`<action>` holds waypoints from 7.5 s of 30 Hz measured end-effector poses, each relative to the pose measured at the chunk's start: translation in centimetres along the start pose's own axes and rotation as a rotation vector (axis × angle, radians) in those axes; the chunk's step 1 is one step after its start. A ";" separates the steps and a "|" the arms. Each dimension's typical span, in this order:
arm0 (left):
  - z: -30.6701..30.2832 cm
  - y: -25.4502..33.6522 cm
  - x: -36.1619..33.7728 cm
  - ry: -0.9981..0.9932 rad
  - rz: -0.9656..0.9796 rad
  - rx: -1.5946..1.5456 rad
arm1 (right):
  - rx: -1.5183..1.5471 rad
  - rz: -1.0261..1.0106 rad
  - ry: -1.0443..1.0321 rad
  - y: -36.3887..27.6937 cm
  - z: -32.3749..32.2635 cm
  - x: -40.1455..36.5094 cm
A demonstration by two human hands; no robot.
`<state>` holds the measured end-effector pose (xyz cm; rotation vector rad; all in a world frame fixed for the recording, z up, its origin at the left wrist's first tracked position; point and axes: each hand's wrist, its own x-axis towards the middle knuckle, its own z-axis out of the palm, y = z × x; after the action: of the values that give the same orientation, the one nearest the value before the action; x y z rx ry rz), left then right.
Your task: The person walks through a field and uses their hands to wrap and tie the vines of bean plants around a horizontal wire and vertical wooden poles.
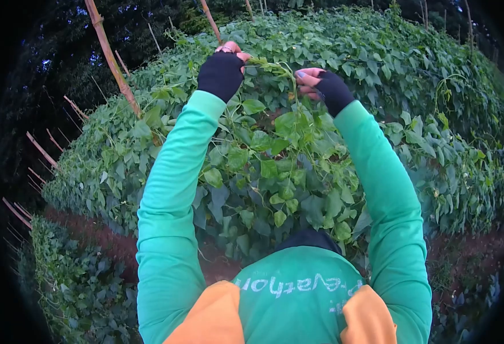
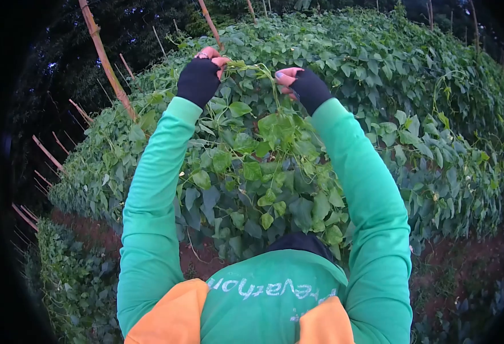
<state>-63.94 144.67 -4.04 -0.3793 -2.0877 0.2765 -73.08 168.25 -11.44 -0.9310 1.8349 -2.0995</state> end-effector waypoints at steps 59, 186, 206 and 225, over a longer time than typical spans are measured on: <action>-7.4 21.6 -25.7 -0.216 -0.884 -1.232 | 0.492 -1.501 -0.558 -18.8 3.5 -37.9; -13.3 24.5 -5.3 0.099 -0.761 -1.498 | 0.121 -0.207 0.073 7.4 -11.7 -15.4; 3.1 32.7 -13.8 -0.290 -0.375 -0.497 | 0.563 0.185 -0.020 10.4 -10.9 -21.3; 1.7 30.9 -16.4 -0.607 -0.314 -0.465 | 0.714 0.420 0.128 6.9 -13.5 -19.4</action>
<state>-52.53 167.08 -28.46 -0.2464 -2.7705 -0.3324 -67.38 188.28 -24.60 -0.2172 1.0347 -2.2837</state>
